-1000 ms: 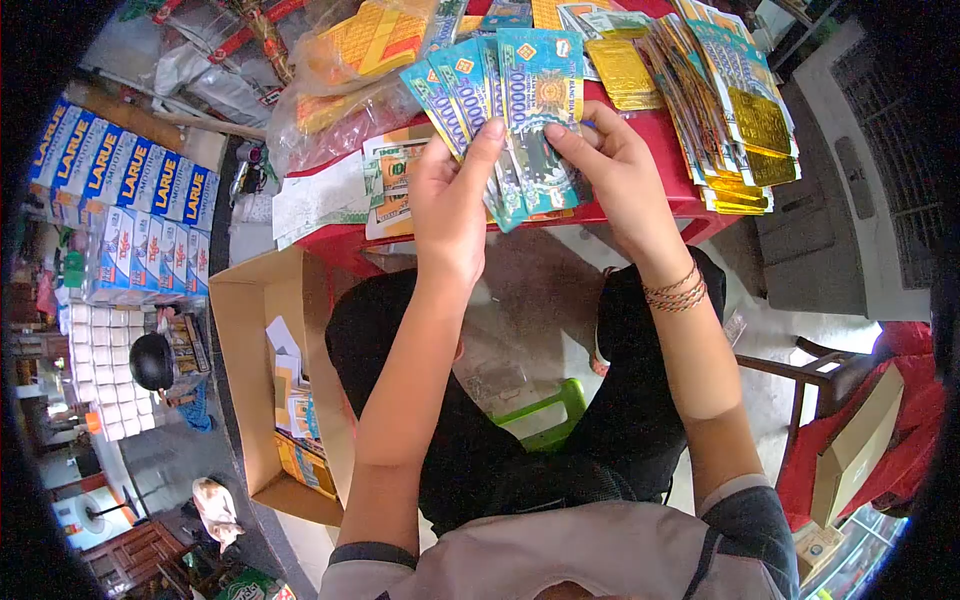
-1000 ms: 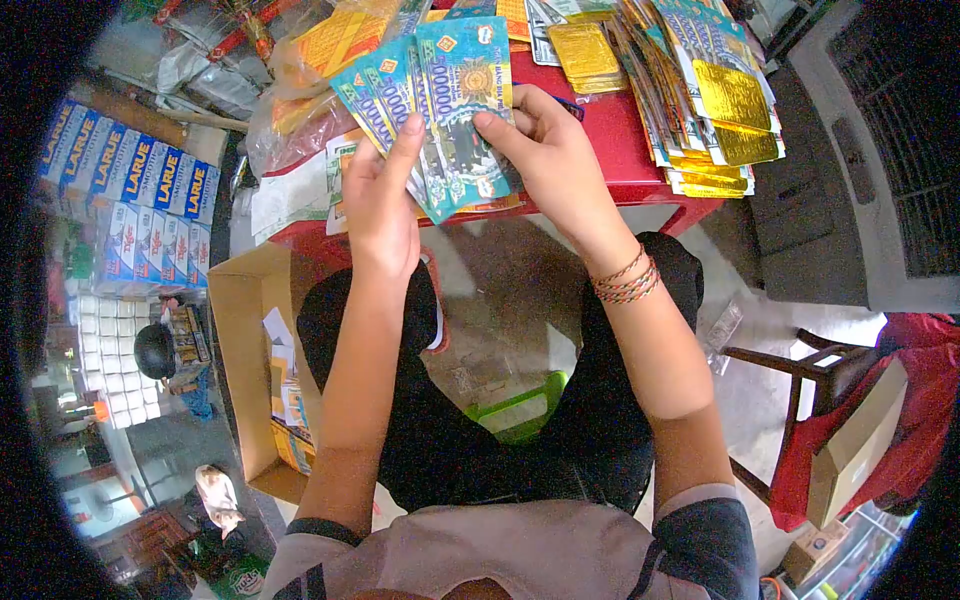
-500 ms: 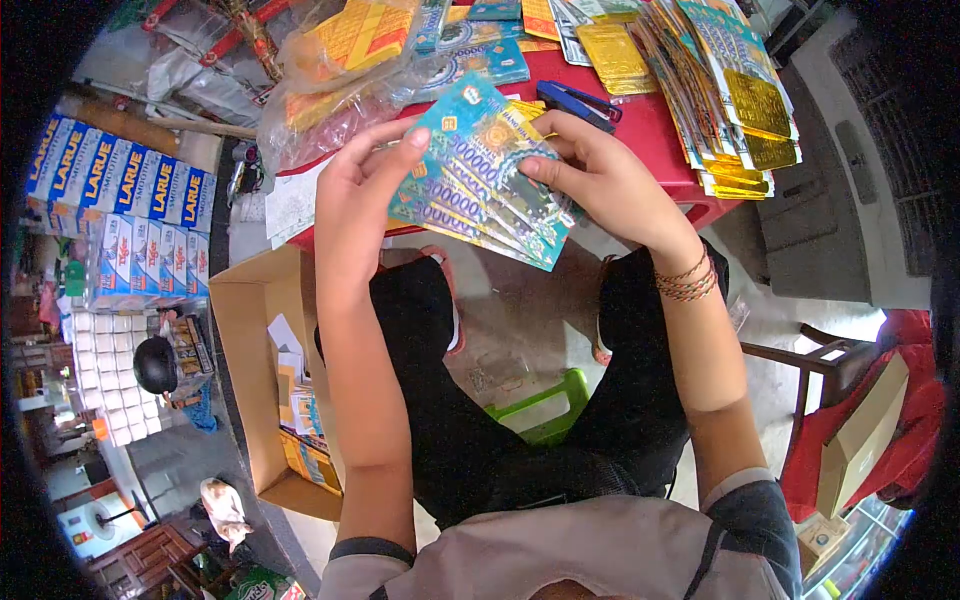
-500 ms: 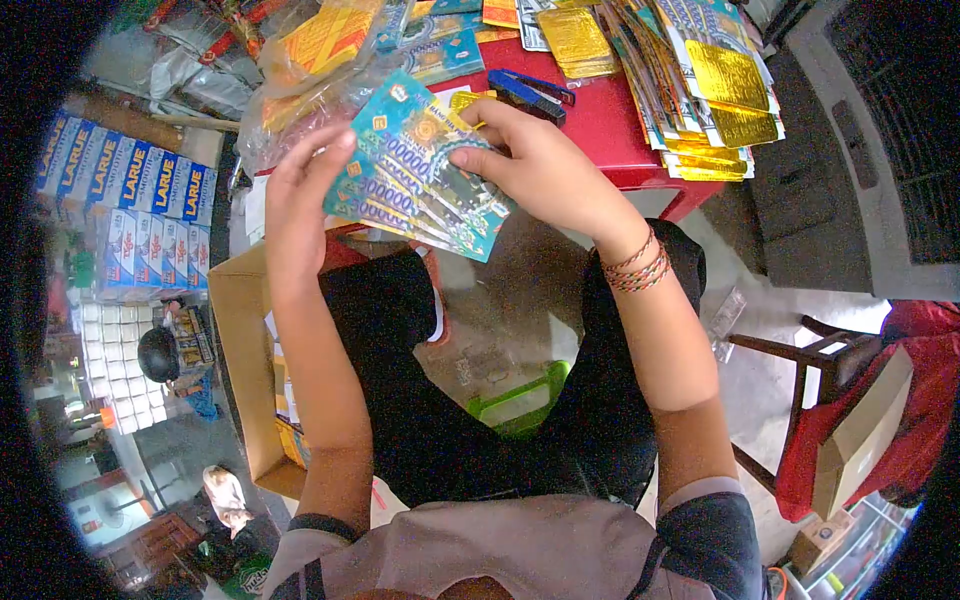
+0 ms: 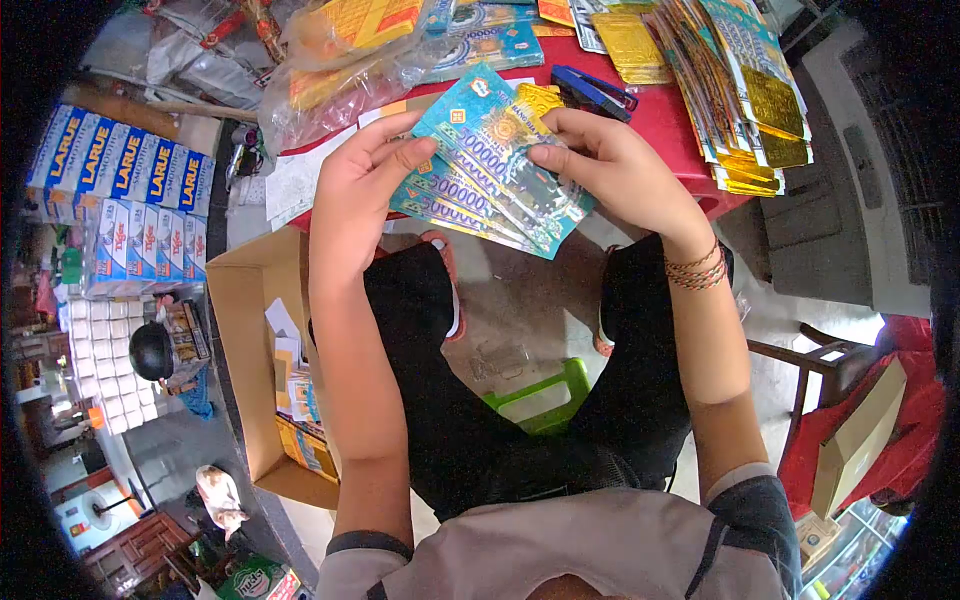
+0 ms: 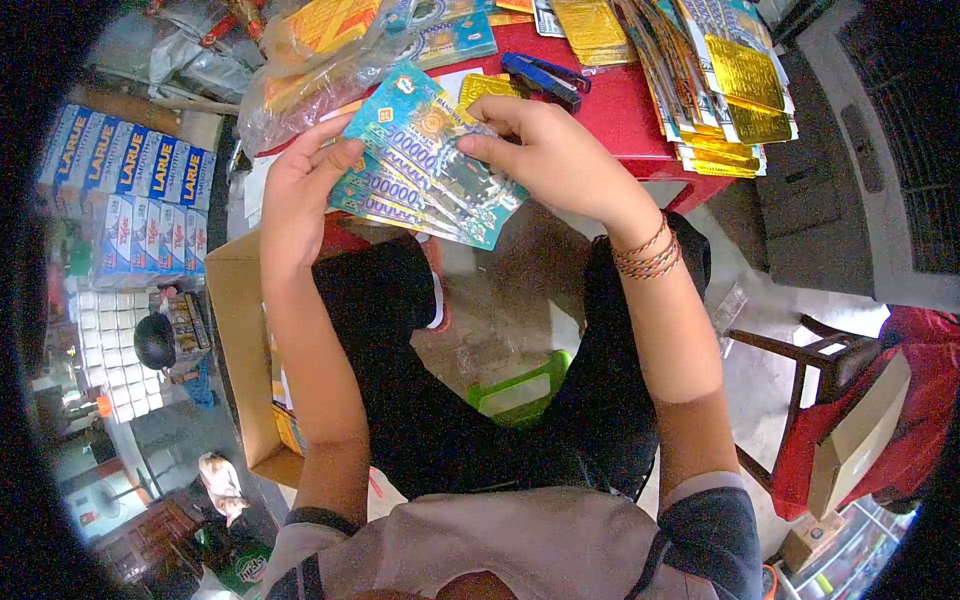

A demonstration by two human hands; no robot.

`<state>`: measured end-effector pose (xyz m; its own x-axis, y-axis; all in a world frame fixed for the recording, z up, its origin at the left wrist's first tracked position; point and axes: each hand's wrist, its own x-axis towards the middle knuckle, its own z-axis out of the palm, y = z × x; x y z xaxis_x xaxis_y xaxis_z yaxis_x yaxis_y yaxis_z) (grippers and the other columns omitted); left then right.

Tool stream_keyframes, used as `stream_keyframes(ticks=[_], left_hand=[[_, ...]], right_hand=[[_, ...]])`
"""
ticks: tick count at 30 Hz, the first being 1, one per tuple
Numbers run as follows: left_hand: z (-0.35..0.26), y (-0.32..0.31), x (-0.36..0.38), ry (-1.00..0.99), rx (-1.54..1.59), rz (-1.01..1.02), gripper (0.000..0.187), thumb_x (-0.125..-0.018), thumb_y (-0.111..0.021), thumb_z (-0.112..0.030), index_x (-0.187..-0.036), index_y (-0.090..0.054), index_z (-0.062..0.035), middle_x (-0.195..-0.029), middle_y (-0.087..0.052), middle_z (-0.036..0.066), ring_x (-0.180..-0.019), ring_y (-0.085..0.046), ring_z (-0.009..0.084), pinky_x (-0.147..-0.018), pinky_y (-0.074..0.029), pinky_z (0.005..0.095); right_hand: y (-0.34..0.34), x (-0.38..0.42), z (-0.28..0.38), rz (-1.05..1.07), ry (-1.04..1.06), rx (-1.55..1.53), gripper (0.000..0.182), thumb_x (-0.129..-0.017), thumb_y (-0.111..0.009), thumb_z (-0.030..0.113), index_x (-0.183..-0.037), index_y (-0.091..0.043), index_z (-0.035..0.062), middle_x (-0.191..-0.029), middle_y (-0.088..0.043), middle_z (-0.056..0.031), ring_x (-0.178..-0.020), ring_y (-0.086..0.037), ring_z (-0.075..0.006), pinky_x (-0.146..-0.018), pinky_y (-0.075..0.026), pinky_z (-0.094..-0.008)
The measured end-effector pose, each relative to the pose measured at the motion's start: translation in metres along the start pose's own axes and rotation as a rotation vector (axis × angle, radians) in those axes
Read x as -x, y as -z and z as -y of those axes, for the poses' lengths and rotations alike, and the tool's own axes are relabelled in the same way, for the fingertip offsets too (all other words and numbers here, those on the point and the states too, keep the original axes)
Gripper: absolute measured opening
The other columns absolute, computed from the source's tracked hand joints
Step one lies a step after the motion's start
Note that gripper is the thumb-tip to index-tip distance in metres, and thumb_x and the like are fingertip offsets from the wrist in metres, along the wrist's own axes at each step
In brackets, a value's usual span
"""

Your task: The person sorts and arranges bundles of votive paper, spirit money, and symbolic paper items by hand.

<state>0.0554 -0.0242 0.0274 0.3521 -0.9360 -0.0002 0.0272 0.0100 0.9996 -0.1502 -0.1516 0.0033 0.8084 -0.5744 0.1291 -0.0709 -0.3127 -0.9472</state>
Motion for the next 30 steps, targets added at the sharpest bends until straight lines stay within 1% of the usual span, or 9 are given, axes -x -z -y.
stream_keyframes(ticks=[3, 5, 8, 12, 14, 18, 23, 28, 30], left_hand=[[0.004, 0.003, -0.002, -0.001, -0.001, -0.004, 0.037, -0.086, -0.064, -0.01, -0.119, -0.055, 0.005, -0.098, -0.067, 0.01, -0.083, -0.062, 0.0091, -0.073, -0.049, 0.0224], [0.001, 0.002, 0.0, 0.002, 0.012, 0.012, 0.037, -0.086, -0.064, -0.009, -0.119, -0.054, 0.0049, -0.098, -0.067, 0.01, -0.083, -0.062, 0.0092, -0.073, -0.049, 0.0226], [0.0, 0.001, 0.001, 0.018, 0.027, 0.035, 0.038, -0.086, -0.064, -0.009, -0.12, -0.054, 0.0046, -0.099, -0.067, 0.011, -0.083, -0.062, 0.0095, -0.074, -0.05, 0.0229], [-0.001, 0.003, 0.001, 0.038, 0.004, 0.058, 0.04, -0.087, -0.063, -0.009, -0.123, -0.052, 0.0044, -0.101, -0.066, 0.011, -0.085, -0.062, 0.0099, -0.075, -0.049, 0.0234], [-0.001, 0.003, 0.001, 0.048, -0.015, 0.067, 0.04, -0.087, -0.063, -0.008, -0.123, -0.052, 0.0044, -0.101, -0.066, 0.012, -0.086, -0.061, 0.0102, -0.076, -0.049, 0.0235], [0.002, 0.003, 0.0, 0.036, -0.031, 0.11, 0.042, -0.087, -0.063, -0.007, -0.124, -0.05, 0.0048, -0.102, -0.066, 0.013, -0.089, -0.06, 0.0111, -0.079, -0.048, 0.024], [0.003, 0.005, 0.0, 0.05, 0.001, 0.088, 0.04, -0.087, -0.063, -0.007, -0.123, -0.051, 0.0047, -0.102, -0.066, 0.013, -0.089, -0.061, 0.0113, -0.078, -0.049, 0.0244], [-0.004, -0.002, 0.002, 0.04, 0.014, 0.107, 0.039, -0.087, -0.062, -0.006, -0.123, -0.051, 0.0038, -0.101, -0.066, 0.014, -0.087, -0.062, 0.0111, -0.076, -0.05, 0.0243], [-0.001, -0.002, 0.001, 0.021, 0.013, 0.068, 0.038, -0.088, -0.062, -0.007, -0.122, -0.052, 0.0032, -0.1, -0.066, 0.014, -0.086, -0.063, 0.0108, -0.075, -0.05, 0.0239]], right_hand=[[0.003, -0.001, -0.002, 0.018, 0.014, 0.056, 0.023, -0.088, -0.06, 0.02, -0.085, -0.052, -0.0022, -0.063, -0.042, -0.0038, -0.063, -0.039, -0.0082, -0.057, -0.037, -0.0282], [0.004, 0.0, 0.003, 0.016, 0.017, 0.123, 0.023, -0.088, -0.06, 0.02, -0.088, -0.054, -0.0024, -0.064, -0.045, -0.0049, -0.063, -0.041, -0.0089, -0.057, -0.038, -0.0285], [0.004, 0.001, 0.004, 0.02, 0.016, 0.109, 0.022, -0.088, -0.06, 0.019, -0.091, -0.056, -0.0022, -0.067, -0.051, -0.0069, -0.064, -0.044, -0.0098, -0.058, -0.039, -0.0291], [0.003, 0.002, 0.006, 0.025, 0.034, 0.101, 0.022, -0.088, -0.06, 0.019, -0.094, -0.057, -0.002, -0.07, -0.054, -0.0083, -0.065, -0.047, -0.0103, -0.059, -0.041, -0.0296], [0.005, 0.002, 0.009, 0.033, 0.021, 0.172, 0.022, -0.088, -0.06, 0.019, -0.094, -0.057, -0.0019, -0.071, -0.056, -0.0082, -0.065, -0.047, -0.0104, -0.059, -0.041, -0.0296], [0.006, 0.003, 0.006, 0.04, 0.018, 0.162, 0.023, -0.088, -0.06, 0.019, -0.095, -0.056, -0.0023, -0.069, -0.054, -0.0066, -0.065, -0.046, -0.0095, -0.059, -0.04, -0.029], [0.007, 0.0, -0.003, 0.002, 0.036, 0.029, 0.024, -0.088, -0.06, 0.02, -0.095, -0.054, -0.0021, -0.071, -0.051, -0.005, -0.069, -0.044, -0.0076, -0.061, -0.04, -0.0275], [0.006, 0.002, 0.002, 0.003, 0.038, 0.043, 0.024, -0.088, -0.061, 0.019, -0.097, -0.054, -0.0023, -0.074, -0.053, -0.0044, -0.07, -0.045, -0.0077, -0.063, -0.042, -0.027], [0.005, 0.003, 0.002, 0.001, 0.031, 0.073, 0.024, -0.088, -0.061, 0.019, -0.097, -0.054, -0.0025, -0.073, -0.053, -0.0043, -0.069, -0.045, -0.0078, -0.063, -0.042, -0.027]])
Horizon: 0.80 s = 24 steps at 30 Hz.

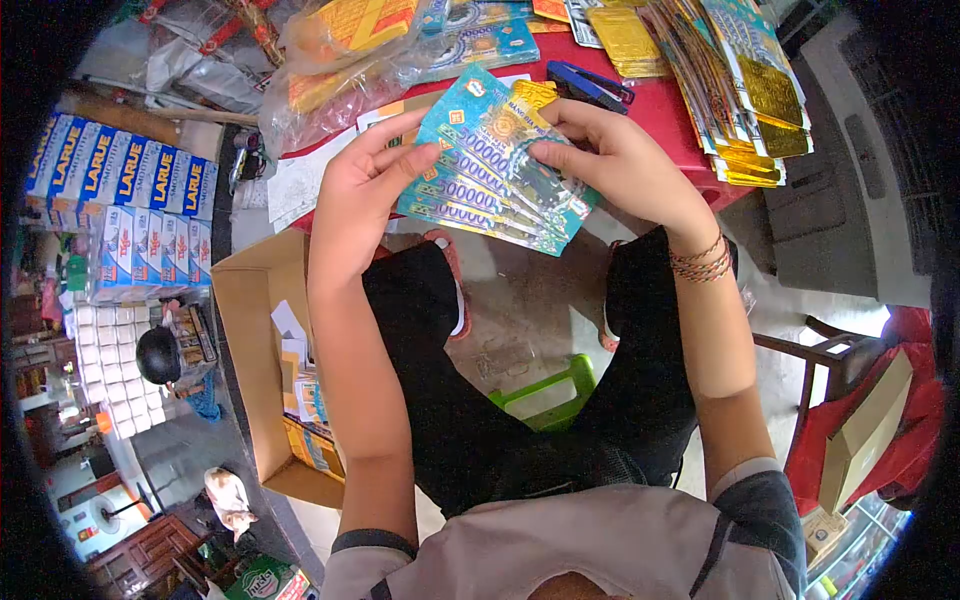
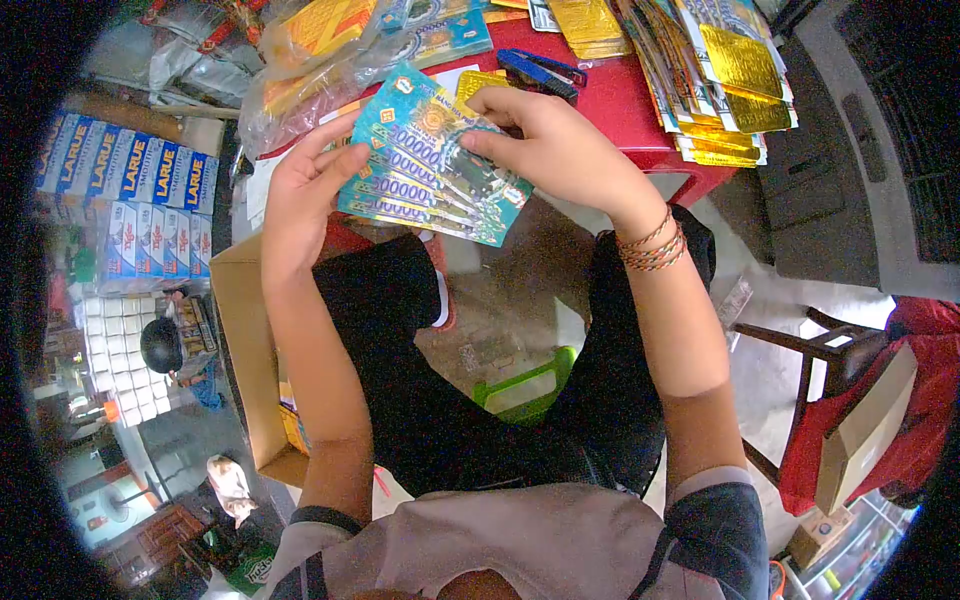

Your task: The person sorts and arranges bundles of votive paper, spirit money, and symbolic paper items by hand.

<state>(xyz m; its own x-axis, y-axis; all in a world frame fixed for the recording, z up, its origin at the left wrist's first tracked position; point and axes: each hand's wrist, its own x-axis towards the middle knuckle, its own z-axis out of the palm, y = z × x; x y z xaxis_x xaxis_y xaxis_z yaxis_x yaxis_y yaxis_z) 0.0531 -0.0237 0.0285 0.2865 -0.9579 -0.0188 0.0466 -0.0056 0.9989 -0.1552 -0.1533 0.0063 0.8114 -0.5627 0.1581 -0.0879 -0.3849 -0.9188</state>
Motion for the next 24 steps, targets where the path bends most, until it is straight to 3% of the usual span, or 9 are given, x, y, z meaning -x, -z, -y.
stream_keyframes(ticks=[7, 12, 22, 24], left_hand=[[-0.002, -0.003, 0.0, -0.002, -0.004, -0.04, 0.036, -0.088, -0.063, -0.01, -0.119, -0.054, 0.0034, -0.095, -0.067, 0.011, -0.082, -0.063, 0.0095, -0.073, -0.05, 0.0232], [0.004, -0.001, -0.002, 0.003, -0.089, -0.102, 0.026, -0.087, -0.064, -0.014, -0.107, -0.062, 0.0027, -0.09, -0.067, 0.007, -0.079, -0.061, 0.0072, -0.07, -0.047, 0.0208], [0.007, 0.019, -0.004, -0.028, -0.119, -0.177, 0.022, -0.085, -0.065, -0.011, -0.102, -0.063, 0.0036, -0.091, -0.066, 0.006, -0.081, -0.059, 0.0066, -0.074, -0.044, 0.02], [0.007, 0.039, -0.005, -0.072, -0.074, -0.397, 0.021, -0.085, -0.066, -0.01, -0.1, -0.063, 0.004, -0.092, -0.066, 0.007, -0.082, -0.058, 0.0075, -0.076, -0.044, 0.0212]], right_hand=[[-0.003, 0.001, 0.002, -0.007, 0.012, -0.016, 0.024, -0.087, -0.061, 0.017, -0.098, -0.056, -0.0026, -0.072, -0.056, -0.0065, -0.067, -0.048, -0.0096, -0.061, -0.042, -0.0281], [-0.004, 0.0, -0.001, -0.002, 0.045, 0.029, 0.023, -0.087, -0.061, 0.017, -0.099, -0.057, -0.0024, -0.072, -0.057, -0.0072, -0.067, -0.049, -0.0099, -0.061, -0.042, -0.0282], [-0.005, -0.003, 0.0, -0.069, 0.055, -0.117, 0.022, -0.089, -0.059, 0.016, -0.103, -0.056, -0.0007, -0.076, -0.06, -0.0035, -0.071, -0.054, -0.0083, -0.066, -0.045, -0.0257], [-0.001, -0.004, 0.001, -0.103, 0.038, -0.227, 0.02, -0.091, -0.056, 0.014, -0.105, -0.057, 0.0002, -0.079, -0.061, -0.0028, -0.076, -0.057, -0.0078, -0.069, -0.047, -0.0244]])
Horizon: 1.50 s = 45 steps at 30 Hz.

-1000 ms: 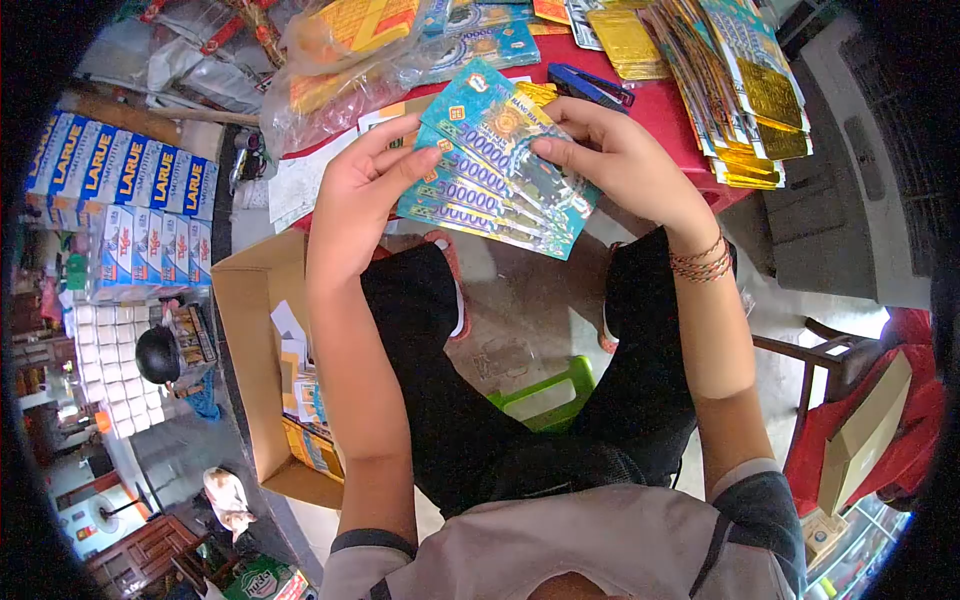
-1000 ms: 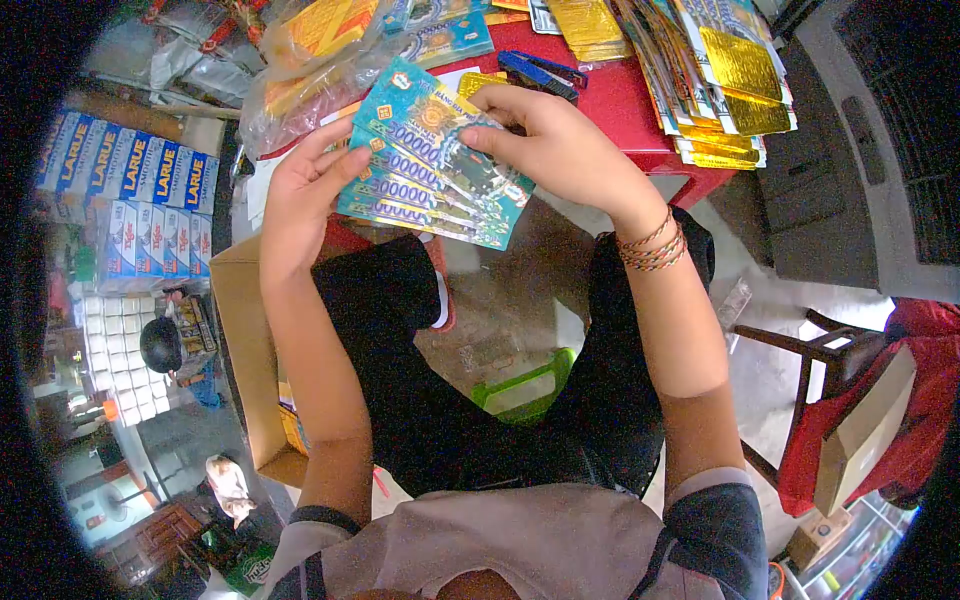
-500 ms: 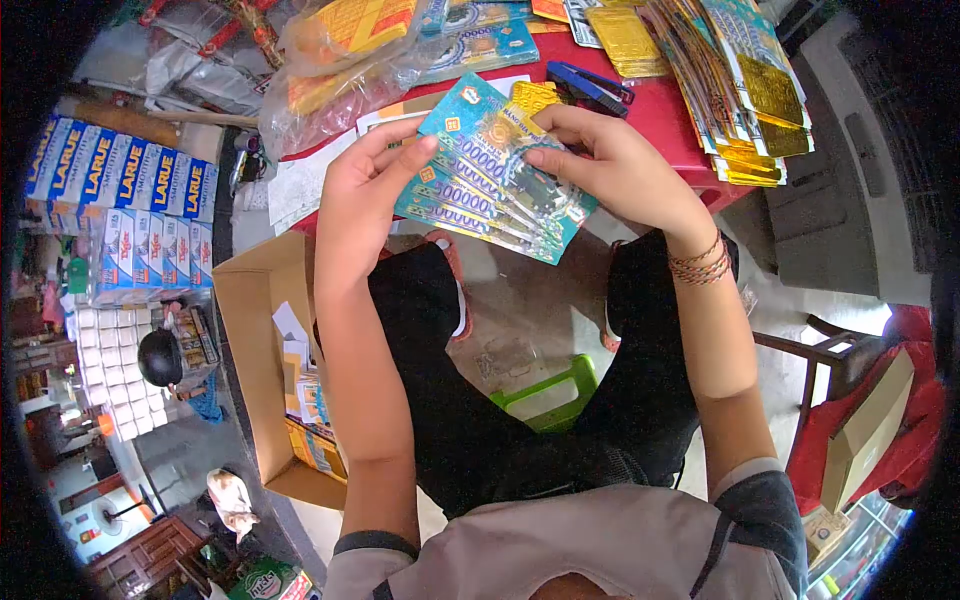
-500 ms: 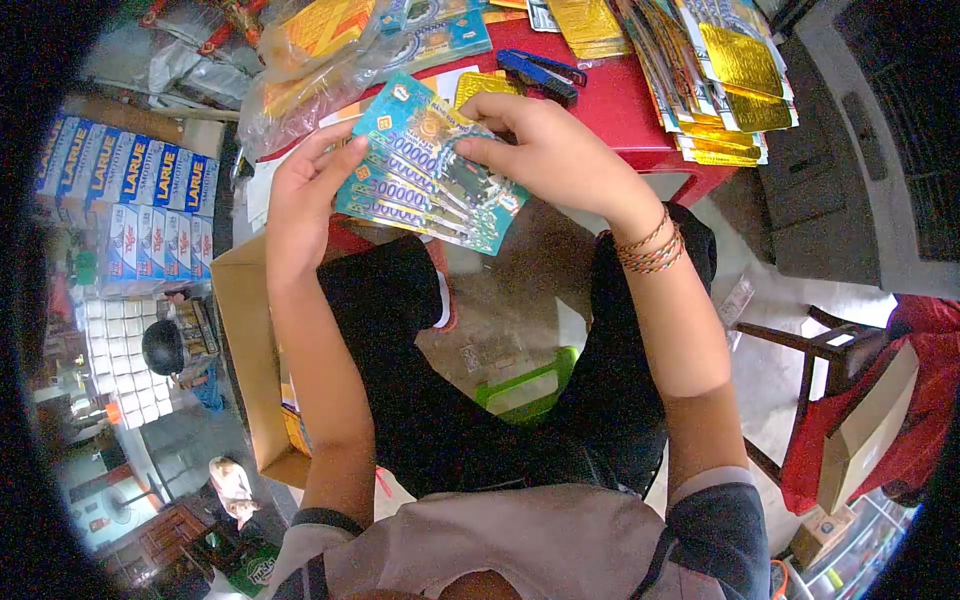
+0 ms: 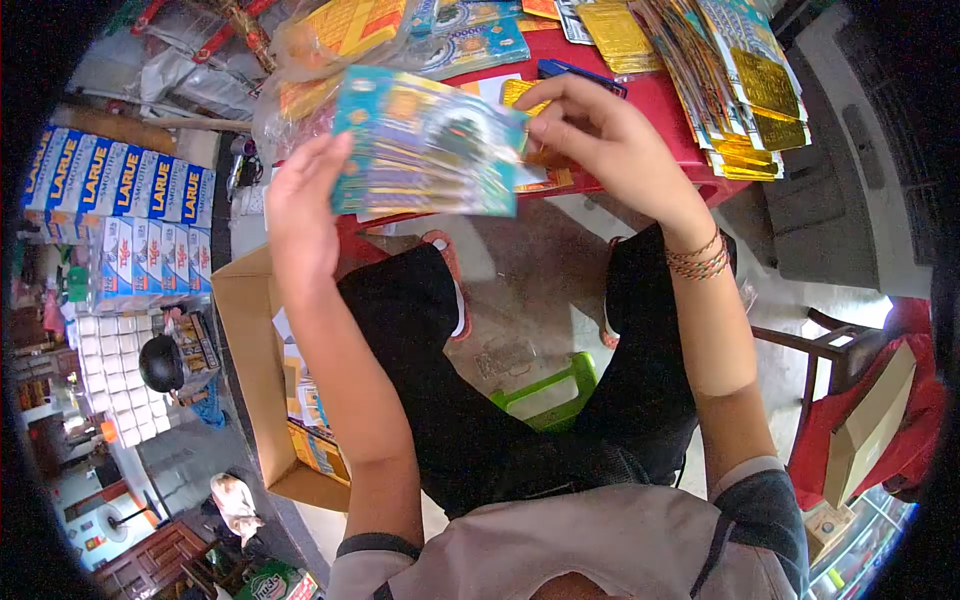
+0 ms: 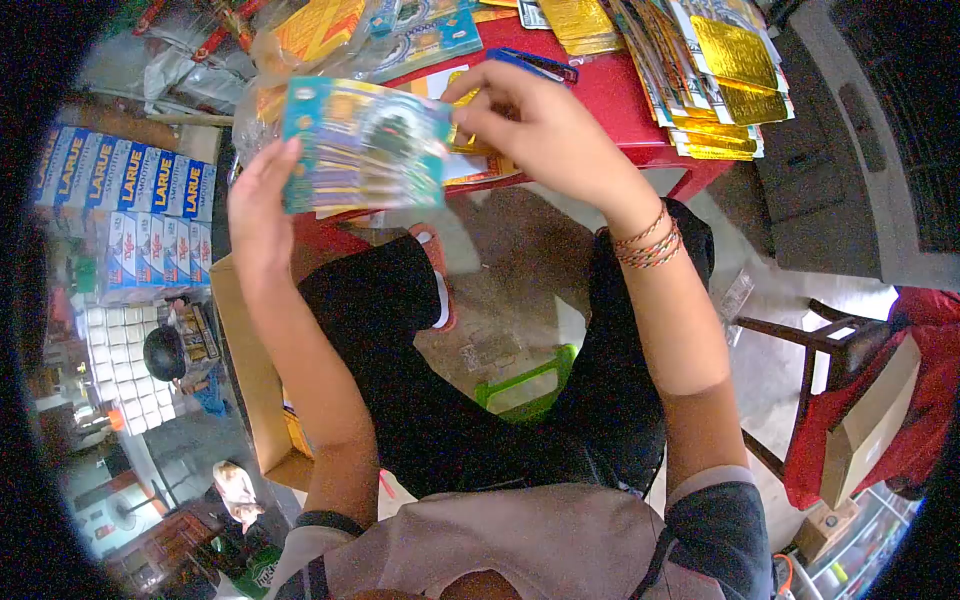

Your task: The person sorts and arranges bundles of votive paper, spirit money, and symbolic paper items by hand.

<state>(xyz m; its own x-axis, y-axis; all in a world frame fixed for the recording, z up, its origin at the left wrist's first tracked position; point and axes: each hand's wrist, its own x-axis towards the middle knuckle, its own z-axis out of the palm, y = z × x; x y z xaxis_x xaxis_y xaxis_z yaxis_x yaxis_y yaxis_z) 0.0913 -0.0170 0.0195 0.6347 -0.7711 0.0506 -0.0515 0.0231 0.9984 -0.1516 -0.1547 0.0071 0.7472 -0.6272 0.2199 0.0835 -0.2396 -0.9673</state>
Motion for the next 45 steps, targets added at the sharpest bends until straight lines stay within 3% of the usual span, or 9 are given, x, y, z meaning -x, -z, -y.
stream_keyframes(ticks=[7, 11, 16, 19, 31, 32, 33, 35, 45], left_hand=[[0.024, 0.016, -0.014, -0.096, -0.017, -0.117, 0.023, -0.085, -0.066, -0.01, -0.101, -0.061, 0.0062, -0.094, -0.067, 0.009, -0.083, -0.059, 0.0094, -0.076, -0.044, 0.0217], [0.024, 0.001, -0.013, -0.11, -0.067, -0.152, 0.024, -0.085, -0.066, -0.011, -0.101, -0.061, 0.0062, -0.093, -0.067, 0.01, -0.082, -0.059, 0.0095, -0.076, -0.045, 0.0224], [0.025, -0.007, -0.014, -0.084, -0.073, -0.157, 0.024, -0.085, -0.066, -0.011, -0.101, -0.06, 0.0068, -0.092, -0.068, 0.011, -0.08, -0.06, 0.0099, -0.074, -0.046, 0.0226], [0.024, -0.009, -0.013, -0.081, -0.082, -0.116, 0.024, -0.085, -0.065, -0.011, -0.101, -0.06, 0.0069, -0.093, -0.068, 0.011, -0.08, -0.06, 0.0098, -0.074, -0.046, 0.0226], [0.037, -0.009, -0.019, -0.092, -0.1, -0.105, 0.026, -0.085, -0.065, -0.012, -0.101, -0.06, 0.0076, -0.091, -0.067, 0.01, -0.08, -0.06, 0.0102, -0.074, -0.045, 0.0222], [0.038, -0.01, -0.019, -0.079, -0.101, -0.107, 0.026, -0.085, -0.065, -0.012, -0.101, -0.06, 0.0076, -0.091, -0.067, 0.01, -0.08, -0.06, 0.0102, -0.074, -0.045, 0.0222], [0.036, -0.011, -0.019, -0.052, -0.087, -0.099, 0.026, -0.084, -0.066, -0.012, -0.101, -0.06, 0.0066, -0.093, -0.066, 0.01, -0.082, -0.059, 0.0106, -0.076, -0.044, 0.0226], [0.035, -0.013, -0.018, -0.02, -0.074, -0.092, 0.025, -0.084, -0.067, -0.012, -0.101, -0.061, 0.0056, -0.094, -0.066, 0.009, -0.084, -0.059, 0.0109, -0.078, -0.043, 0.0231], [0.035, -0.016, -0.016, 0.032, -0.038, -0.099, 0.028, -0.085, -0.065, -0.01, -0.103, -0.058, 0.0089, -0.093, -0.067, 0.011, -0.081, -0.06, 0.0109, -0.074, -0.045, 0.0226]], right_hand=[[0.03, -0.006, -0.009, -0.206, 0.031, 0.257, 0.02, -0.093, -0.052, 0.011, -0.11, -0.056, -0.0009, -0.093, -0.061, -0.0051, -0.089, -0.059, -0.0107, -0.082, -0.047, -0.0245], [0.022, -0.004, -0.009, -0.178, 0.094, 0.505, 0.027, -0.088, -0.061, 0.016, -0.112, -0.056, 0.0027, -0.099, -0.064, -0.0048, -0.092, -0.059, -0.0119, -0.081, -0.046, -0.027], [0.002, 0.004, -0.007, -0.136, 0.2, 0.882, 0.069, -0.073, -0.074, 0.033, -0.13, -0.042, 0.0097, -0.124, -0.051, -0.0119, -0.118, -0.043, -0.0288, -0.1, -0.029, -0.039], [0.001, 0.005, -0.009, -0.085, 0.189, 0.946, 0.073, -0.073, -0.074, 0.031, -0.133, -0.038, 0.0103, -0.124, -0.051, -0.0111, -0.118, -0.044, -0.028, -0.1, -0.028, -0.0403], [0.012, -0.012, -0.012, 0.049, 0.124, 0.928, 0.087, -0.064, -0.079, 0.036, -0.137, -0.034, 0.0188, -0.119, -0.053, -0.0118, -0.119, -0.044, -0.0286, -0.101, -0.024, -0.044], [0.014, -0.014, -0.018, 0.018, 0.224, 1.005, 0.086, -0.067, -0.08, 0.027, -0.138, -0.032, 0.0172, -0.125, -0.051, -0.011, -0.101, -0.053, -0.0229, -0.092, -0.036, -0.0386], [0.014, -0.013, -0.005, 0.026, 0.218, 1.002, 0.086, -0.067, -0.08, 0.027, -0.138, -0.032, 0.0172, -0.125, -0.051, -0.011, -0.101, -0.053, -0.0229, -0.092, -0.036, -0.0386], [0.017, -0.015, 0.035, 0.226, -0.147, 0.82, 0.089, -0.073, -0.075, 0.033, -0.14, -0.022, 0.0071, -0.131, -0.04, -0.0219, -0.124, -0.034, -0.0376, -0.102, -0.024, -0.0461], [0.013, -0.005, 0.016, 0.235, 0.114, 0.47, 0.092, -0.074, -0.077, 0.023, -0.14, -0.016, 0.0031, -0.133, -0.037, -0.0237, -0.129, -0.034, -0.0317, -0.103, -0.031, -0.0367]])
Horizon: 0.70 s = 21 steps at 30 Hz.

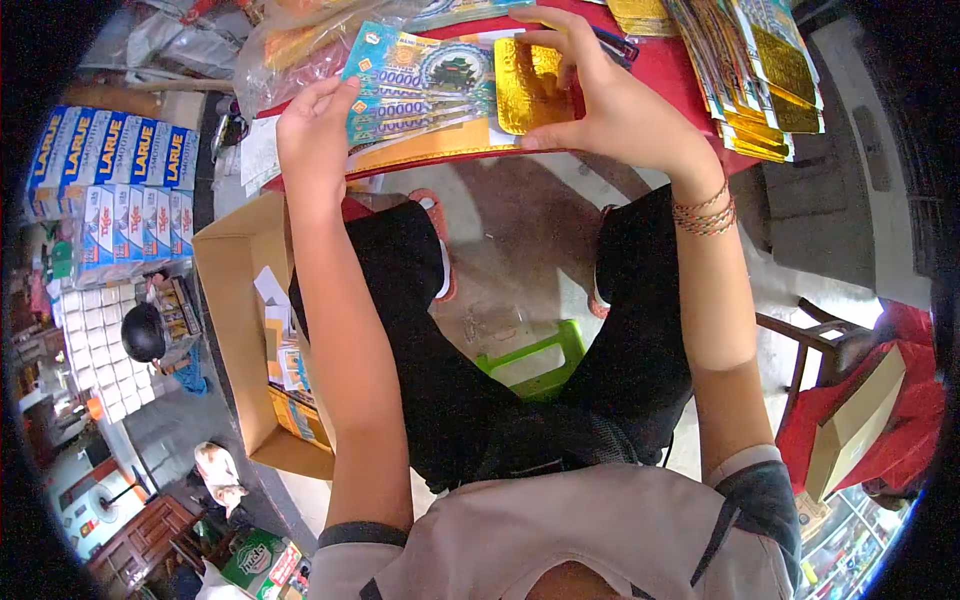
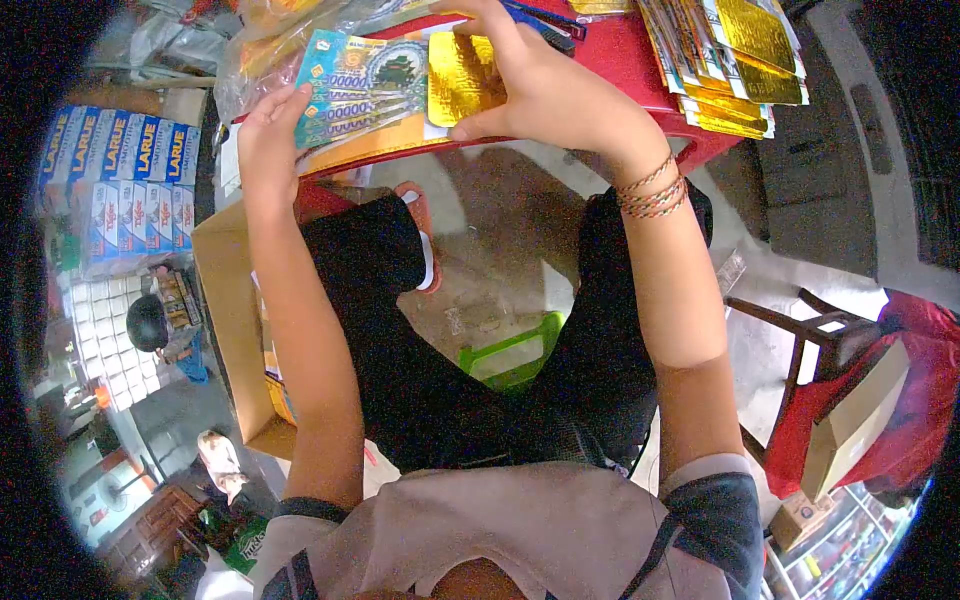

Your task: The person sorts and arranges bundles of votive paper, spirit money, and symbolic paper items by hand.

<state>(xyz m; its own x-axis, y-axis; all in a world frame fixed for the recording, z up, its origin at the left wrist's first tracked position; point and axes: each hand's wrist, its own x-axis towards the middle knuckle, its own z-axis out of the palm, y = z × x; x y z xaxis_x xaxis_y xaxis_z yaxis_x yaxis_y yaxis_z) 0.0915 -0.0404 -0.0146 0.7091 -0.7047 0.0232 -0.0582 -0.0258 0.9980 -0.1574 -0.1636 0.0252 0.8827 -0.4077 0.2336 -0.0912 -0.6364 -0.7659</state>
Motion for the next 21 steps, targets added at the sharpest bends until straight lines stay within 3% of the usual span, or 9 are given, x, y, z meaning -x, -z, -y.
stream_keyframes(ticks=[5, 8, 10, 14, 16, 21], left_hand=[[-0.002, -0.001, 0.001, 0.016, -0.01, 0.0, 0.028, -0.084, -0.066, -0.01, -0.103, -0.058, 0.0088, -0.092, -0.066, 0.011, -0.08, -0.06, 0.011, -0.073, -0.045, 0.0227], [0.002, -0.001, -0.002, -0.009, 0.034, 0.008, 0.028, -0.084, -0.066, -0.011, -0.103, -0.058, 0.0088, -0.092, -0.066, 0.011, -0.08, -0.06, 0.0111, -0.073, -0.045, 0.0227], [-0.002, -0.003, 0.002, -0.001, 0.007, -0.008, 0.028, -0.085, -0.065, -0.011, -0.103, -0.059, 0.0089, -0.091, -0.066, 0.011, -0.08, -0.06, 0.011, -0.073, -0.045, 0.0226], [-0.009, -0.007, 0.007, 0.006, -0.039, -0.042, 0.028, -0.085, -0.065, -0.011, -0.103, -0.059, 0.0088, -0.092, -0.067, 0.011, -0.08, -0.06, 0.011, -0.072, -0.046, 0.0227], [-0.003, -0.006, 0.004, -0.036, -0.003, -0.006, 0.027, -0.085, -0.065, -0.012, -0.103, -0.06, 0.0083, -0.092, -0.067, 0.011, -0.079, -0.06, 0.0112, -0.072, -0.046, 0.0229], [-0.001, -0.008, 0.005, -0.065, -0.069, -0.003, 0.027, -0.086, -0.064, -0.013, -0.102, -0.061, 0.008, -0.091, -0.068, 0.011, -0.078, -0.061, 0.0108, -0.071, -0.046, 0.0233]], right_hand=[[-0.004, -0.006, -0.002, 0.072, -0.051, -0.076, 0.096, -0.073, -0.078, 0.016, -0.14, -0.011, 0.0012, -0.138, -0.032, -0.0256, -0.129, -0.036, -0.0302, -0.103, -0.033, -0.0353], [-0.002, -0.005, 0.002, 0.011, -0.035, -0.068, 0.098, -0.073, -0.078, 0.015, -0.141, -0.008, 0.0033, -0.137, -0.033, -0.0264, -0.129, -0.036, -0.0294, -0.101, -0.035, -0.0355], [0.0, -0.007, 0.002, 0.062, -0.27, -0.236, 0.099, -0.073, -0.078, 0.015, -0.141, -0.007, 0.0057, -0.137, -0.034, -0.0262, -0.123, -0.041, -0.0275, -0.095, -0.039, -0.0345], [0.002, -0.007, 0.006, 0.063, -0.277, -0.259, 0.099, -0.074, -0.078, 0.015, -0.141, -0.006, 0.007, -0.137, -0.034, -0.0259, -0.113, -0.046, -0.0243, -0.088, -0.042, -0.0324], [0.0, -0.006, 0.002, -0.011, -0.079, -0.069, 0.099, -0.074, -0.078, 0.016, -0.141, -0.006, 0.0067, -0.137, -0.034, -0.0257, -0.105, -0.048, -0.0226, -0.084, -0.044, -0.0314], [0.009, -0.014, 0.006, 0.095, -0.255, -0.193, 0.097, -0.074, -0.078, 0.016, -0.141, -0.01, 0.0048, -0.138, -0.033, -0.0255, -0.119, -0.043, -0.0256, -0.089, -0.042, -0.0314]])
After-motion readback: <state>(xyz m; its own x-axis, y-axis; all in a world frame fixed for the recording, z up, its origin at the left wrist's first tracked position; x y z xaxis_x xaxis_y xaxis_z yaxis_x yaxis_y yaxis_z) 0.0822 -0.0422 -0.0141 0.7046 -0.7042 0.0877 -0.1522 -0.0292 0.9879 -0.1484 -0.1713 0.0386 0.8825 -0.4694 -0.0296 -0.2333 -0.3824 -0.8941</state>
